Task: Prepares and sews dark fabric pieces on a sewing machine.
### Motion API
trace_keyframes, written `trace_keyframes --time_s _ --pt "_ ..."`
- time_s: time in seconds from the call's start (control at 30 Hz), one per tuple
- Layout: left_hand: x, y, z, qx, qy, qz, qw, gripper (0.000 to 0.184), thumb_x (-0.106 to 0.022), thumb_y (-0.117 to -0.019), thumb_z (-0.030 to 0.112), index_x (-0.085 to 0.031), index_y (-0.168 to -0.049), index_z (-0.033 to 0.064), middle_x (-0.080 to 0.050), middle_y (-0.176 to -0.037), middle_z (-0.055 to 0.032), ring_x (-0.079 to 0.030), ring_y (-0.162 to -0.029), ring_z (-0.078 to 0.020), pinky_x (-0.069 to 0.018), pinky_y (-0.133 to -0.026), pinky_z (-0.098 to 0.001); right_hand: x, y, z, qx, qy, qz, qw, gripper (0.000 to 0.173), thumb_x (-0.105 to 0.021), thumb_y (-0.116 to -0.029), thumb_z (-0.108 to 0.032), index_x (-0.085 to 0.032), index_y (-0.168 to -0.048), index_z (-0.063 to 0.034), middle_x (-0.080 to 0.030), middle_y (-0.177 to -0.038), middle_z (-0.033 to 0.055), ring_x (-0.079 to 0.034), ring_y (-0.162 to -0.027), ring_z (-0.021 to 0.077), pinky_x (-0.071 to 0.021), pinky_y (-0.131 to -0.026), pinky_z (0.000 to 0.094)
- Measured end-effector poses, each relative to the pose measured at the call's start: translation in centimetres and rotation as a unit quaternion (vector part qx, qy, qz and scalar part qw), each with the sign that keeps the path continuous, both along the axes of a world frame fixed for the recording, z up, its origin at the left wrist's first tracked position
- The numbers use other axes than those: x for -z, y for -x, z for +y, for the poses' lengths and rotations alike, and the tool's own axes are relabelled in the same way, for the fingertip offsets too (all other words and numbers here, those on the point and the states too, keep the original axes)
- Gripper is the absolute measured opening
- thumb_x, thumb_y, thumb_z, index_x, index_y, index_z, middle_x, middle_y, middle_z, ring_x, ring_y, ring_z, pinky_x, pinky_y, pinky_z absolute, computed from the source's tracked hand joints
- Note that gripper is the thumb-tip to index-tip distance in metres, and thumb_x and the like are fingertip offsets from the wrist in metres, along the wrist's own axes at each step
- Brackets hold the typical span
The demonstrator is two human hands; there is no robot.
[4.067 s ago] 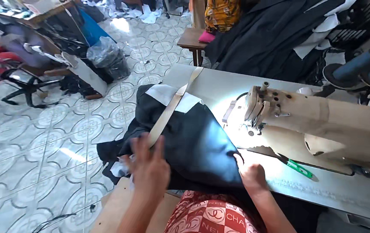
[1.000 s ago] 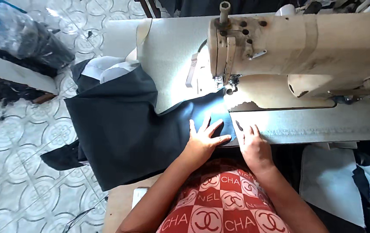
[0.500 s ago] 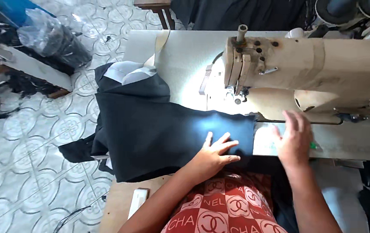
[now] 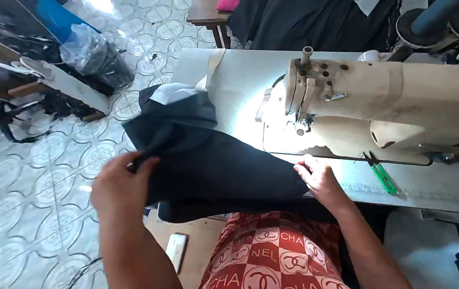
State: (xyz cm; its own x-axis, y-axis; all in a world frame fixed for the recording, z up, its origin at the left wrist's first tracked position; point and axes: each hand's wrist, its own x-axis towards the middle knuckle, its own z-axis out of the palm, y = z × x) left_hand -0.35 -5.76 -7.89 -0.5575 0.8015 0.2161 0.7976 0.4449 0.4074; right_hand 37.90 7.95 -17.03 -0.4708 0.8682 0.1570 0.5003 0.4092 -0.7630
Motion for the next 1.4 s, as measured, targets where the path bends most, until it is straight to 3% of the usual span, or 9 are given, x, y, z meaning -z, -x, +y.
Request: trace_keyframes --time_s 0.23,0.33,0.6,0.77,0.87,1.0,1.13,1.27,1.4 --pt "-5.9 -2.7 14.8 0.086 -0.149 0.096 0.98 0.043 -0.052 -0.1034 0.018 -0.054 -0.142 -0.0004 -0.048 -0.146 -0.0322 -0.046 -0.138 -0.0475 -0.0394 -0.113 -0.0598 1.2 4.4 -1.7 0.074 0.131 0.121 0.981 0.022 -0.061 -0.0981 -0.013 -0.07 -0.113 0.0008 -0.073 -0.091 0.0062 -0.066 -0.078 0.0038 -0.0553 -0.076 0.0221" --pt "-1.7 -8.5 16.9 0.116 -0.085 0.114 0.983 0.062 -0.053 -0.1033 0.027 -0.035 -0.16 0.0114 -0.021 -0.168 -0.0254 -0.016 -0.152 -0.0548 -0.0092 -0.107 -0.0879 1.6 4.7 -1.4 0.105 0.099 0.078 0.987 0.025 -0.064 -0.0966 -0.014 -0.072 -0.116 0.0002 -0.072 -0.099 0.0111 -0.066 -0.081 0.0104 -0.055 -0.078 0.0268" --pt "10.4 -10.3 20.3 0.165 0.185 0.033 0.968 0.069 -0.041 -0.1009 0.063 -0.033 -0.161 0.0311 -0.017 -0.172 -0.0072 -0.004 -0.156 -0.0485 -0.0095 -0.107 -0.0859 1.3 0.7 -1.5 0.097 0.05 0.016 0.994 0.021 -0.061 -0.1008 -0.014 -0.072 -0.116 -0.0037 -0.075 -0.094 0.0059 -0.073 -0.08 0.0106 -0.0631 -0.075 0.0297" --pt "10.5 -9.4 20.8 0.257 -0.003 0.058 0.965 0.054 -0.065 -0.0961 0.036 -0.056 -0.147 0.0219 -0.034 -0.166 -0.0101 -0.021 -0.155 -0.0433 -0.0106 -0.108 -0.0852 -0.7 -10.2 -0.2 0.23 -0.117 -0.225 0.94 0.033 -0.054 -0.1011 -0.008 -0.067 -0.132 -0.0059 -0.063 -0.138 0.019 -0.058 -0.13 0.0427 -0.047 -0.102 0.0639" --pt "7.9 -12.5 16.0 0.322 -0.058 0.033 0.944 0.031 -0.069 -0.0953 0.03 -0.073 -0.117 0.0079 -0.059 -0.142 -0.016 -0.05 -0.137 -0.0374 -0.0405 -0.11 -0.0614 0.3 -14.4 -0.3 0.289 -0.075 -0.264 0.917 0.032 -0.052 -0.1023 -0.008 -0.066 -0.131 -0.001 -0.063 -0.134 0.0261 -0.057 -0.126 0.0527 -0.044 -0.097 0.0726" --pt "8.7 -16.7 8.0 0.385 -0.042 -0.069 0.919 0.042 -0.082 -0.083 0.046 -0.073 -0.102 0.009 -0.067 -0.118 -0.0134 -0.063 -0.115 -0.0319 -0.0554 -0.093 -0.0505 1.1 -13.9 0.0 0.274 -0.111 -0.234 0.926 0.034 -0.052 -0.1022 -0.009 -0.064 -0.132 0.0027 -0.06 -0.139 0.0273 -0.055 -0.13 0.051 -0.0428 -0.104 0.0682" --pt "11.0 -17.3 6.2 0.337 -0.026 -0.085 0.937 0.028 -0.082 -0.0843 0.023 -0.074 -0.105 0.0068 -0.067 -0.116 -0.0167 -0.065 -0.11 -0.0349 -0.0571 -0.091 -0.0504 -0.1 -6.5 -1.4 0.094 -0.211 -0.122 0.965 0.034 -0.059 -0.0983 -0.016 -0.069 -0.125 0.0011 -0.065 -0.136 0.0195 -0.054 -0.135 0.0386 -0.0434 -0.112 0.056" --pt "11.5 -17.4 6.1 0.326 -0.047 -0.086 0.94 0.015 -0.071 -0.0904 0.015 -0.075 -0.101 0.0049 -0.069 -0.112 -0.0146 -0.067 -0.107 -0.0306 -0.0579 -0.09 -0.0439 0.2 1.9 -3.0 -0.068 -0.282 -0.108 0.951 0.022 -0.057 -0.1044 -0.027 -0.074 -0.118 -0.0219 -0.072 -0.129 -0.0011 -0.065 -0.119 0.0229 -0.0493 -0.097 0.0472" --pt "12.0 -17.2 5.4 0.302 -0.063 -0.051 0.95 0.017 -0.071 -0.0883 0.012 -0.076 -0.104 0.0072 -0.07 -0.11 -0.0139 -0.067 -0.106 -0.0322 -0.0573 -0.09 -0.0473 1.8 4.6 -1.8 -0.053 -0.3 -0.152 0.94 0.016 -0.062 -0.0992 -0.019 -0.076 -0.105 -0.0167 -0.074 -0.117 0.0033 -0.068 -0.113 0.0266 -0.047 -0.102 0.0576"
